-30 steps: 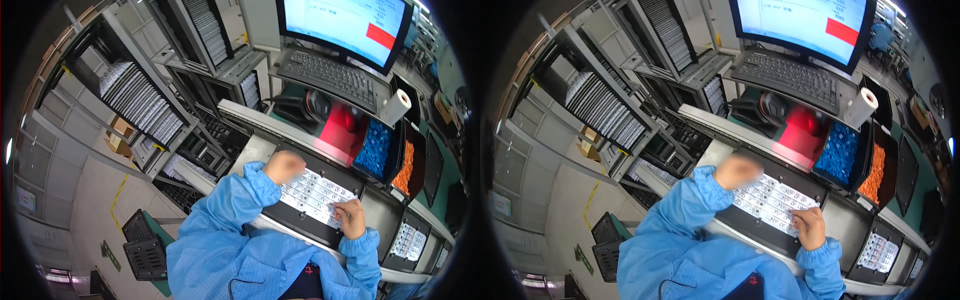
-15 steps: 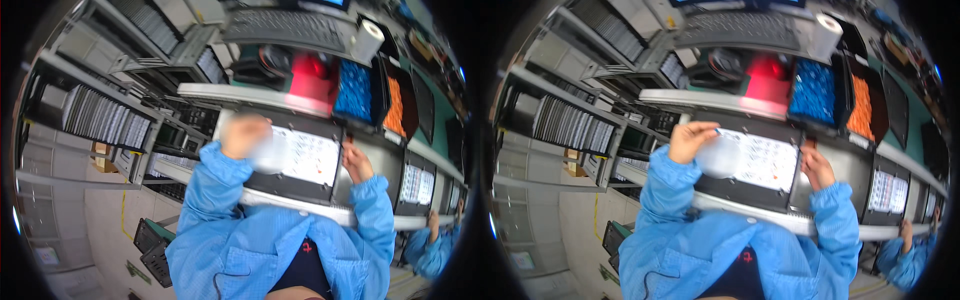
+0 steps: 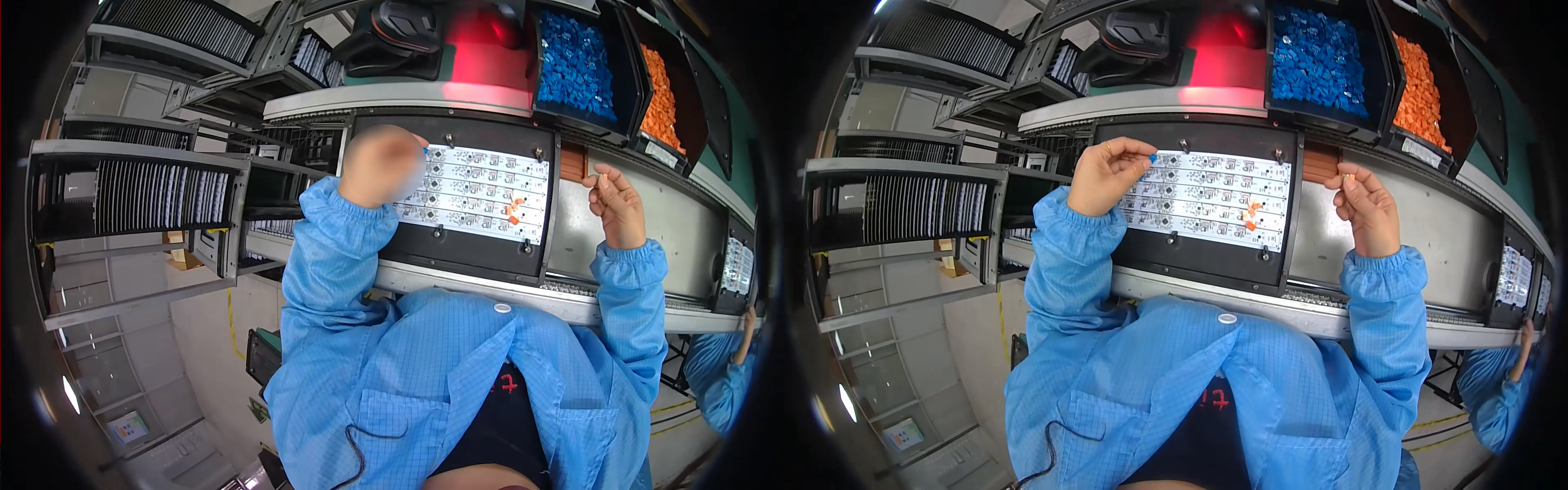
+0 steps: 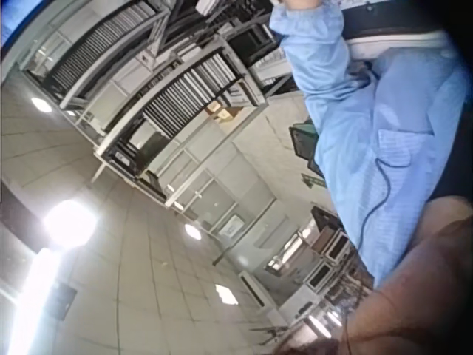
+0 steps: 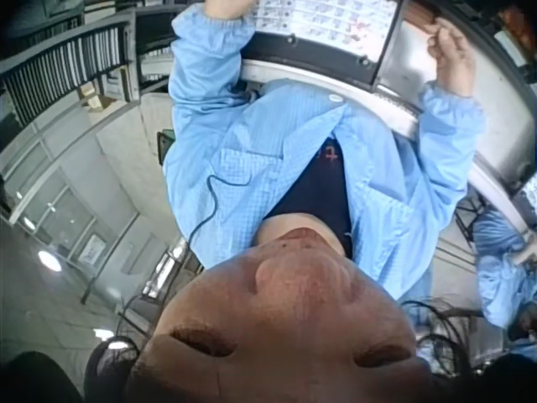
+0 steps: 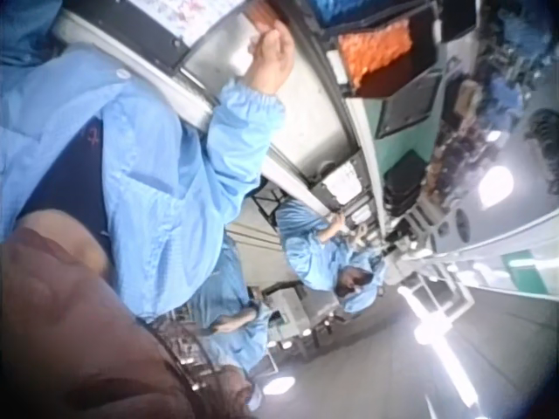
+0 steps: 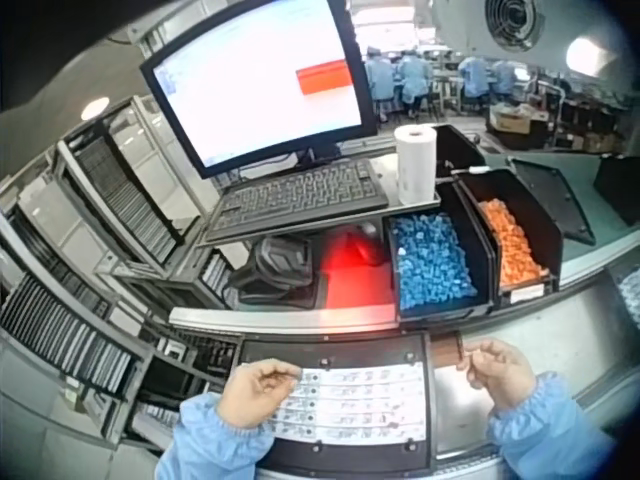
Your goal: The person is assembling small electronic components onto a printed circuit board template.
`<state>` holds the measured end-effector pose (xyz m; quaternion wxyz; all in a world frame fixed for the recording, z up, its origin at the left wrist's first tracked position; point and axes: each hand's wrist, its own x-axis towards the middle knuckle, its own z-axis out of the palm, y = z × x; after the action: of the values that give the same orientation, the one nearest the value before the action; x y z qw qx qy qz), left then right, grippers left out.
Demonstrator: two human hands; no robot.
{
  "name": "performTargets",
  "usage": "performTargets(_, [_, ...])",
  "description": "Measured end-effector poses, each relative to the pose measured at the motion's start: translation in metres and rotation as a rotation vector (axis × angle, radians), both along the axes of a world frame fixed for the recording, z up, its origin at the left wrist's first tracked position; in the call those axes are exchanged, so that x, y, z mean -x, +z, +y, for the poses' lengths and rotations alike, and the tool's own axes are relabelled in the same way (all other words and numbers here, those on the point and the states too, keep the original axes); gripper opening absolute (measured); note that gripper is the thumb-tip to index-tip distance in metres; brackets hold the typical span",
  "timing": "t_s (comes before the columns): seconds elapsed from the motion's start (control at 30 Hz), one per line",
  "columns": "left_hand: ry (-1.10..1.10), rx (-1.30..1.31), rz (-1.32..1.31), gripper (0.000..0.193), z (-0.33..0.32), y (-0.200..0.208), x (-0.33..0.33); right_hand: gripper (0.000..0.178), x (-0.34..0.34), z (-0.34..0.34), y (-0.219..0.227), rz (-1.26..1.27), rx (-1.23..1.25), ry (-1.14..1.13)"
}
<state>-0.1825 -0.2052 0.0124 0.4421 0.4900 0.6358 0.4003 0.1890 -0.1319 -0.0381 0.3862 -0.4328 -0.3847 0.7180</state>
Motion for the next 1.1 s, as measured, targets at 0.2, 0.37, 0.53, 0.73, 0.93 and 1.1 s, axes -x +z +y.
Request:
performTargets(0.2, [-0.096, 0.012, 0.289, 0.018, 0.01, -0.005, 0.003, 0.025, 0.003, -0.003, 0.009, 0.001, -0.064, -0.018])
performTargets(0.37, [-0.031, -0.077, 0.221, 0.014, 0.01, -0.011, 0.015, 0.025, 0.005, -0.008, 0.006, -0.076, -0.154, 0.063])
performTargets(0.53, [0.093, -0.087, 0.165, 0.012, 0.008, -0.015, 0.029, 0.022, 0.001, -0.01, 0.009, -0.153, -0.102, 0.081])
performTargets(0.73, [0.215, -0.171, 0.695, 0.018, -0.001, -0.02, 0.059, 0.015, 0.031, -0.024, 0.008, -0.324, -0.427, 0.265])
performTargets(0.93, [0.295, -0.092, 0.79, 0.016, -0.019, -0.024, 0.07, 0.009, 0.046, -0.025, 0.01, -0.601, -0.8, 0.371])
performTargets(1.1, [0.273, -0.08, 0.345, 0.015, -0.024, -0.022, 0.073, 0.008, 0.053, -0.02, 0.018, -0.799, -0.865, 0.393])
